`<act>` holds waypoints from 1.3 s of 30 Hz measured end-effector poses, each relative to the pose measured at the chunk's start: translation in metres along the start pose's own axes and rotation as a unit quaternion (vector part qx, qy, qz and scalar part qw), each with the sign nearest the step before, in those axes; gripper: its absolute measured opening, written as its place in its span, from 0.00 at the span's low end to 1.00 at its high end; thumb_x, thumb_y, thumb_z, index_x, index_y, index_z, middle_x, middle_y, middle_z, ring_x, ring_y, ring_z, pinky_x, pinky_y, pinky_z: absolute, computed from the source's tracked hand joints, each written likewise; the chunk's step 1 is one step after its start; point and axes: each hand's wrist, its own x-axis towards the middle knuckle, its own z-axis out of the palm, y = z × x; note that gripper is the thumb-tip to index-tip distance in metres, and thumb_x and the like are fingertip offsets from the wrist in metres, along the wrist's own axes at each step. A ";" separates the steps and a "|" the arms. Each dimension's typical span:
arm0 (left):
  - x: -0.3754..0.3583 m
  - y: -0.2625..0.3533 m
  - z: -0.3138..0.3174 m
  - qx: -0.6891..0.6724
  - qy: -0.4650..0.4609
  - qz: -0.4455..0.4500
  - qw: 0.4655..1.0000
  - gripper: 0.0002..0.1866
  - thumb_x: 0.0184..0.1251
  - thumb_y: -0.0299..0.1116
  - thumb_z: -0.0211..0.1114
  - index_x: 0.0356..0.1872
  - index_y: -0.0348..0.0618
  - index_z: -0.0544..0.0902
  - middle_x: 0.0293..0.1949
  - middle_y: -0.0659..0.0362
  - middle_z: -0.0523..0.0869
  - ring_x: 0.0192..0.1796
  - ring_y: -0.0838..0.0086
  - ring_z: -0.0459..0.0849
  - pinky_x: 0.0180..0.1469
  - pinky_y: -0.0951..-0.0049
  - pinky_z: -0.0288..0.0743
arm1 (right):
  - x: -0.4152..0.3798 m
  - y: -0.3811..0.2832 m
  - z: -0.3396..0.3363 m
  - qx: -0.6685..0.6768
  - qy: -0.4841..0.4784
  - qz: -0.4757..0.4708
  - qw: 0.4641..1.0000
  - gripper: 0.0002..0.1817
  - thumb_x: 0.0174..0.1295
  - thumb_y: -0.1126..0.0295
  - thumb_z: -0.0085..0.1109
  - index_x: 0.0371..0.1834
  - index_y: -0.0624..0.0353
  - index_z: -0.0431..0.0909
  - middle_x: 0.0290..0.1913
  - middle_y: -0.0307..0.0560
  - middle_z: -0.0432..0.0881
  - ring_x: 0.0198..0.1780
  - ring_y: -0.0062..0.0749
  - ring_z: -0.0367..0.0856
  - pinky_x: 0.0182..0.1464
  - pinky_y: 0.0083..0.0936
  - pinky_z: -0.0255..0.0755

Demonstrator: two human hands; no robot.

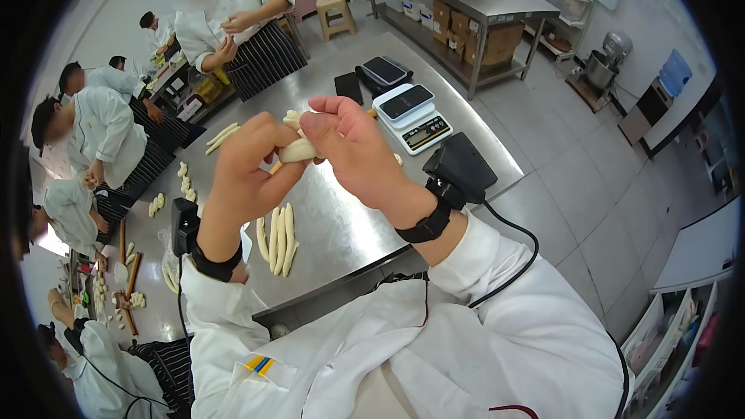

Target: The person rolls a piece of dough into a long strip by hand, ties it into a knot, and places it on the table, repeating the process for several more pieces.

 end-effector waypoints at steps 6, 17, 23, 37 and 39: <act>-0.005 -0.010 0.022 -0.350 0.062 -0.289 0.889 0.06 0.65 0.29 0.68 0.38 0.39 0.81 0.32 0.64 0.83 0.30 0.85 0.76 0.32 0.82 0.69 | 0.005 0.004 -0.009 -0.157 -0.073 -0.075 0.982 0.22 0.63 0.63 0.71 0.53 0.65 0.78 0.44 0.42 0.84 0.43 0.19 0.80 0.45 0.19 0.78; -0.005 -0.005 0.015 -0.479 0.104 -0.372 0.788 0.09 0.69 0.31 0.66 0.42 0.36 0.79 0.29 0.60 0.83 0.22 0.83 0.77 0.23 0.83 0.69 | 0.011 0.000 -0.019 -0.031 -0.038 0.010 0.999 0.22 0.59 0.69 0.73 0.53 0.62 0.74 0.44 0.40 0.82 0.44 0.19 0.80 0.45 0.17 0.77; -0.013 -0.019 0.020 -0.621 0.097 -0.343 0.698 0.12 0.70 0.34 0.67 0.44 0.36 0.79 0.29 0.60 0.83 0.19 0.84 0.75 0.20 0.84 0.65 | 0.017 0.004 -0.028 0.049 -0.098 0.042 0.993 0.26 0.60 0.72 0.70 0.58 0.58 0.68 0.48 0.40 0.78 0.45 0.21 0.79 0.46 0.18 0.76; -0.035 -0.004 0.053 -0.543 0.193 -0.324 0.750 0.14 0.73 0.34 0.63 0.50 0.34 0.77 0.42 0.52 0.86 0.37 0.69 0.88 0.36 0.72 0.84 | 0.015 0.006 -0.034 0.041 -0.144 0.098 0.984 0.20 0.62 0.71 0.69 0.55 0.62 0.75 0.44 0.45 0.83 0.41 0.26 0.83 0.42 0.21 0.80; -0.037 -0.003 0.056 -0.495 0.208 -0.317 0.782 0.14 0.73 0.34 0.63 0.50 0.34 0.78 0.43 0.51 0.86 0.39 0.69 0.88 0.39 0.71 0.85 | 0.013 0.007 -0.029 -0.056 -0.110 0.054 0.991 0.22 0.62 0.69 0.70 0.57 0.65 0.75 0.43 0.46 0.83 0.40 0.26 0.84 0.43 0.22 0.82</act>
